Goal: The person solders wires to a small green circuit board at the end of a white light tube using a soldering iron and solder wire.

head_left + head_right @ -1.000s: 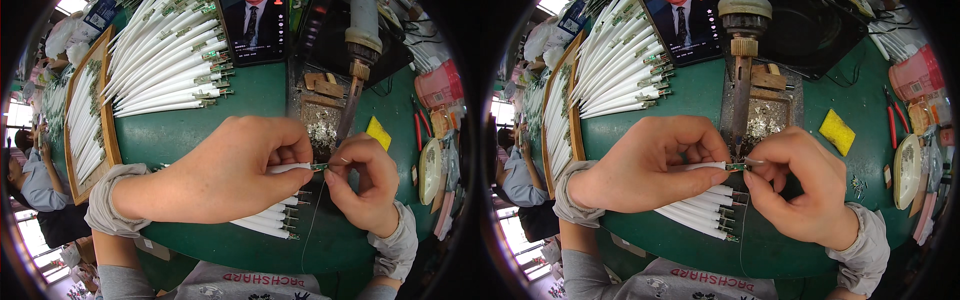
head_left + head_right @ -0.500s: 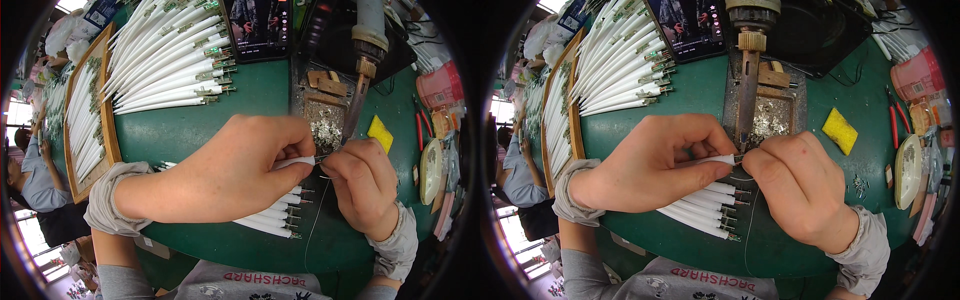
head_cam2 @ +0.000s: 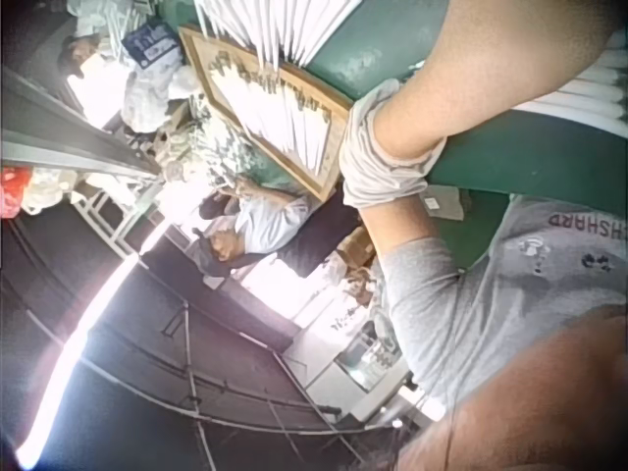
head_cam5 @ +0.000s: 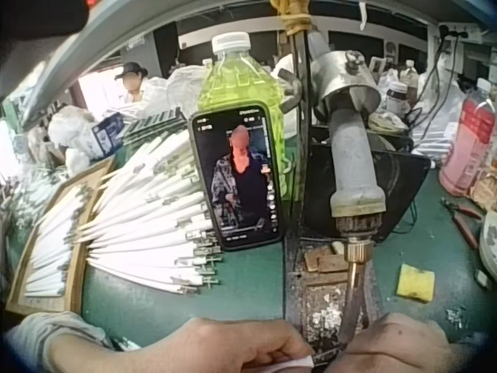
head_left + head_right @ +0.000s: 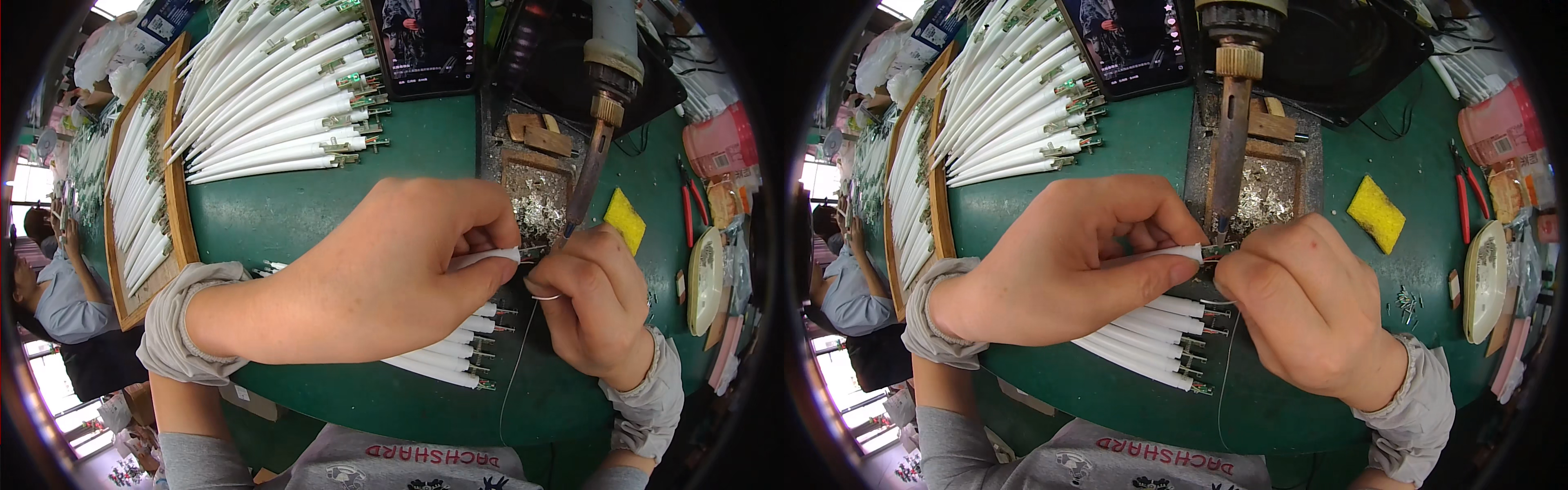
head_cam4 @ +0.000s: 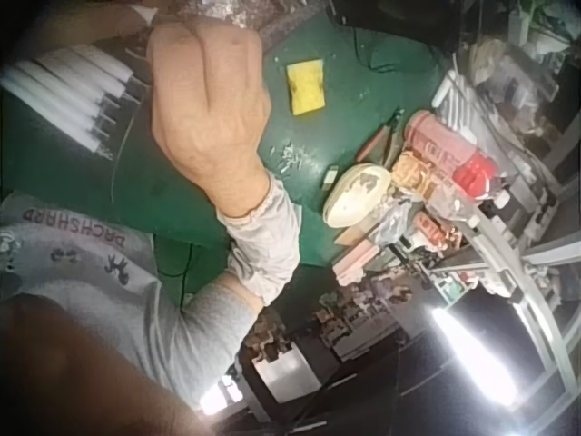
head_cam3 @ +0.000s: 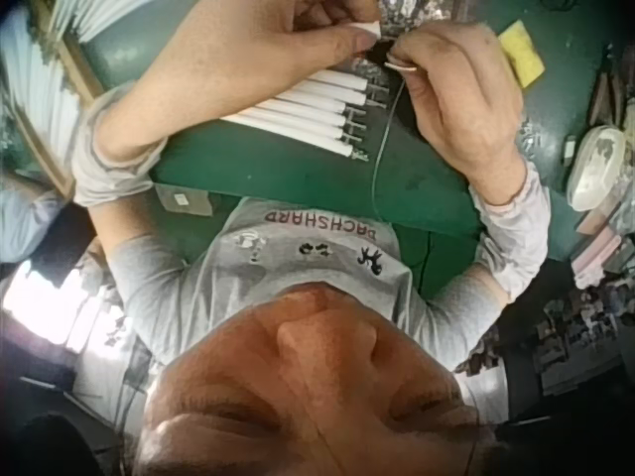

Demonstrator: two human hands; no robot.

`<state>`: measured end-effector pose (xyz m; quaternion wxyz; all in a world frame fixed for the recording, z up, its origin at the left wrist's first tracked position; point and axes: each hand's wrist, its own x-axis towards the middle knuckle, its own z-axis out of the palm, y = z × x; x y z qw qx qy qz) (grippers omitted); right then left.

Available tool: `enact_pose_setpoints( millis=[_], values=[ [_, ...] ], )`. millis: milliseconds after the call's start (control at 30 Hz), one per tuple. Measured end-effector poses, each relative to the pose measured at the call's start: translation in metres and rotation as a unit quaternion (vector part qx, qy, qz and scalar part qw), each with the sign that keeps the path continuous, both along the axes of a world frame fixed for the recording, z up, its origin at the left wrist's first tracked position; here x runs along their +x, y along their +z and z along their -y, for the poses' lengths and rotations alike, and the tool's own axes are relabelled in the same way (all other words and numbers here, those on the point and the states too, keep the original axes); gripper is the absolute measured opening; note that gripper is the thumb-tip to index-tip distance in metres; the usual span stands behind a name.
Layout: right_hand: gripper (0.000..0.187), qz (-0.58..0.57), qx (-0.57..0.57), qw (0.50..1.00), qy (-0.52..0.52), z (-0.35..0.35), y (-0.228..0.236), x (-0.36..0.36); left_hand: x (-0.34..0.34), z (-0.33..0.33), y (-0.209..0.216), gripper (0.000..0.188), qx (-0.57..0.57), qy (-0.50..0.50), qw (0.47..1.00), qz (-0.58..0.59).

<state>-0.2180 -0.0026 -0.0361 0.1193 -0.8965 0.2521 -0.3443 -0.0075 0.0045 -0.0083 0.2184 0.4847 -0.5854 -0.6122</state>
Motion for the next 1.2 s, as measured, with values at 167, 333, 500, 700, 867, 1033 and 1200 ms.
enact_pose_setpoints(
  millis=[167, 333, 500, 700, 867, 1033, 1200],
  values=[
    [0.03, 0.038, 0.035, 0.999, -0.016, -0.002, 0.002, 0.002, -0.001, -0.001, -0.003, 0.013, -0.051, -0.032, 0.998, 0.019],
    [0.033, 0.005, -0.026, 1.0, -0.005, 0.004, -0.004, -0.004, -0.003, 0.001, -0.001, 0.013, -0.017, -0.022, 1.0, 0.008],
    [0.034, -0.038, -0.14, 0.989, 0.004, 0.005, -0.006, -0.002, -0.003, -0.001, -0.005, 0.013, -0.017, -0.011, 1.0, 0.012],
    [0.032, -0.081, -0.182, 0.98, -0.025, 0.004, -0.005, 0.003, -0.003, 0.0, -0.005, 0.014, -0.039, -0.012, 0.999, 0.019],
    [0.033, -0.095, -0.194, 0.975, -0.045, 0.005, -0.013, 0.003, -0.005, 0.001, -0.008, 0.016, -0.063, -0.001, 0.998, 0.029],
    [0.032, -0.121, -0.208, 0.969, -0.062, 0.0, -0.007, 0.006, -0.005, -0.005, -0.021, 0.017, -0.338, -0.031, 0.934, 0.111],
    [0.033, -0.131, -0.126, 0.983, -0.036, -0.002, -0.002, 0.005, -0.005, -0.006, -0.019, 0.015, -0.388, -0.06, 0.904, 0.169]
  ],
)
